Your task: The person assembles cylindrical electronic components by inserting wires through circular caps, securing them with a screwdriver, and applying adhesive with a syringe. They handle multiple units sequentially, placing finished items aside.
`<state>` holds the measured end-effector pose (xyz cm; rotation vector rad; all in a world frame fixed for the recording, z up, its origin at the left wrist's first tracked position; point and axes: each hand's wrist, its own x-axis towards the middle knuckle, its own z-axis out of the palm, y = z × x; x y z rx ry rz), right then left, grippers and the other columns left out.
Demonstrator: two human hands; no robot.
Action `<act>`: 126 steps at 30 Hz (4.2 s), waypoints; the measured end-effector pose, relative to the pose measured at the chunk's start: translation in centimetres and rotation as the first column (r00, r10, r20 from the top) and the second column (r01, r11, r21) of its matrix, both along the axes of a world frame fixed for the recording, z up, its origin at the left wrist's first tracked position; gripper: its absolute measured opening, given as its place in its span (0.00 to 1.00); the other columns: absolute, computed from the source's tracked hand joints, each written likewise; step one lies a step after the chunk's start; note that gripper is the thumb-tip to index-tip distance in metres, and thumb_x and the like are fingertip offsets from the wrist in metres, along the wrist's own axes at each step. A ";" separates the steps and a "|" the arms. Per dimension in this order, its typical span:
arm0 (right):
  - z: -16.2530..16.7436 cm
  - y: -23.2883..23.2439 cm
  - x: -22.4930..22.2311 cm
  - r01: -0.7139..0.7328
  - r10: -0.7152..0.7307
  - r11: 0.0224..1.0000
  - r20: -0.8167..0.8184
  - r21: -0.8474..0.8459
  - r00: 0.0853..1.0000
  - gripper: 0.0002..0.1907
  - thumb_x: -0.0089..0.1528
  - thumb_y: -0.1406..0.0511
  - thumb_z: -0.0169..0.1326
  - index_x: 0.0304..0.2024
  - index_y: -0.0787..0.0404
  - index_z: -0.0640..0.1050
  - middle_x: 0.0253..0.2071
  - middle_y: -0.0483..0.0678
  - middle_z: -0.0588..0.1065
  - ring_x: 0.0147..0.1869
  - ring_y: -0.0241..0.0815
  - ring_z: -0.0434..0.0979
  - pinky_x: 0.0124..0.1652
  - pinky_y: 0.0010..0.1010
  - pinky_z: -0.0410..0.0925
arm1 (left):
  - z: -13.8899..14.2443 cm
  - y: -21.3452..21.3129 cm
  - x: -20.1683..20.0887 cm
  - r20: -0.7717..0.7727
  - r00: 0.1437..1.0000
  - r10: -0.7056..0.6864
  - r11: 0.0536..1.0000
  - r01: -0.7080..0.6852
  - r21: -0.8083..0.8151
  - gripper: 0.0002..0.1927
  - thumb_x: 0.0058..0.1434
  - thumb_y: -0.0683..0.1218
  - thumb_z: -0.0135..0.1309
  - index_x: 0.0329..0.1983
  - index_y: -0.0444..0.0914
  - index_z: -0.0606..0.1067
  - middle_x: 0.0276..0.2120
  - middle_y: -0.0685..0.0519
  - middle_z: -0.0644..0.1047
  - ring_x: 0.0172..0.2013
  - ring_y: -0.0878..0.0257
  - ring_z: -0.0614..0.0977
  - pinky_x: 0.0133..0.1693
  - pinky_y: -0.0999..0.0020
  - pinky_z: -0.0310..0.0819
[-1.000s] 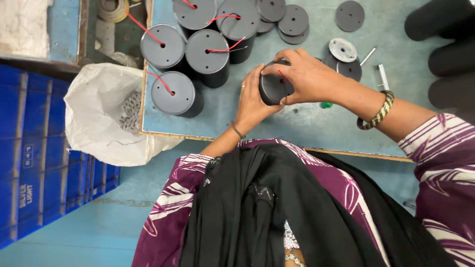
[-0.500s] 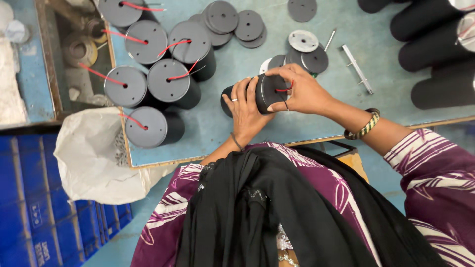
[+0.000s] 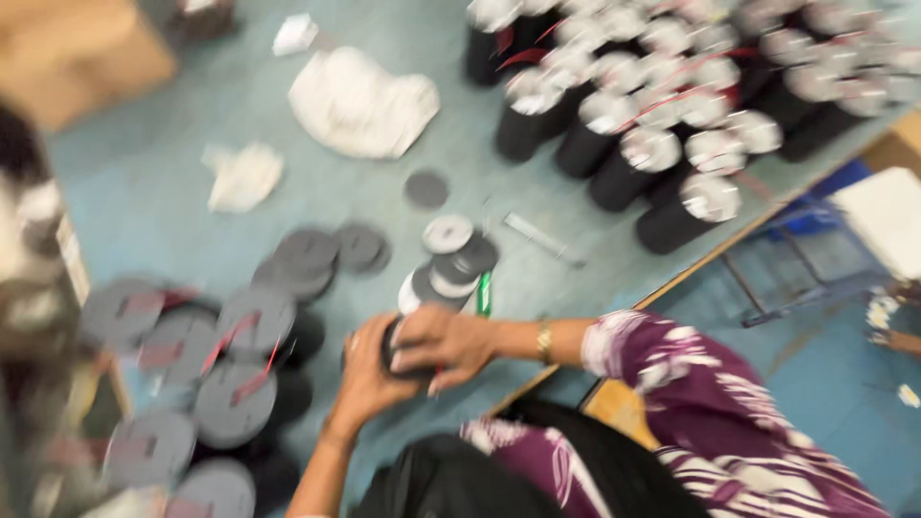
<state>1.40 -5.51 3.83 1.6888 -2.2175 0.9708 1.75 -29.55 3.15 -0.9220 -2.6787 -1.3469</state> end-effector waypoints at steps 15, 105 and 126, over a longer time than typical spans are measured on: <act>-2.5 -3.5 -3.0 -0.040 0.015 0.989 -0.175 -0.139 0.985 0.23 0.62 0.49 0.57 0.55 0.50 0.77 0.62 0.53 0.66 0.68 0.58 0.64 0.67 0.52 0.61 | -2.4 -2.3 -2.6 0.257 0.963 -0.075 0.997 0.076 0.007 0.62 0.25 0.47 0.74 0.67 0.39 0.58 0.60 0.43 0.70 0.60 0.44 0.72 0.56 0.53 0.69; -1.9 0.9 2.9 0.176 -0.179 0.984 -0.128 -0.038 0.975 0.28 0.69 0.46 0.52 0.66 0.52 0.73 0.72 0.56 0.63 0.77 0.61 0.58 0.72 0.54 0.50 | -0.3 0.9 1.0 0.130 0.977 -0.167 0.984 0.174 -0.047 0.53 0.36 0.60 0.72 0.66 0.44 0.64 0.63 0.51 0.70 0.66 0.48 0.69 0.62 0.33 0.54; -5.2 18.1 -1.1 0.922 -0.957 0.238 -0.086 0.305 0.275 0.32 0.72 0.53 0.56 0.68 0.71 0.69 0.68 0.67 0.63 0.70 0.66 0.56 0.63 0.53 0.54 | -0.9 -0.8 2.8 0.177 0.979 0.100 0.986 -0.122 0.115 0.59 0.36 0.54 0.77 0.71 0.41 0.61 0.65 0.44 0.69 0.67 0.45 0.68 0.67 0.53 0.59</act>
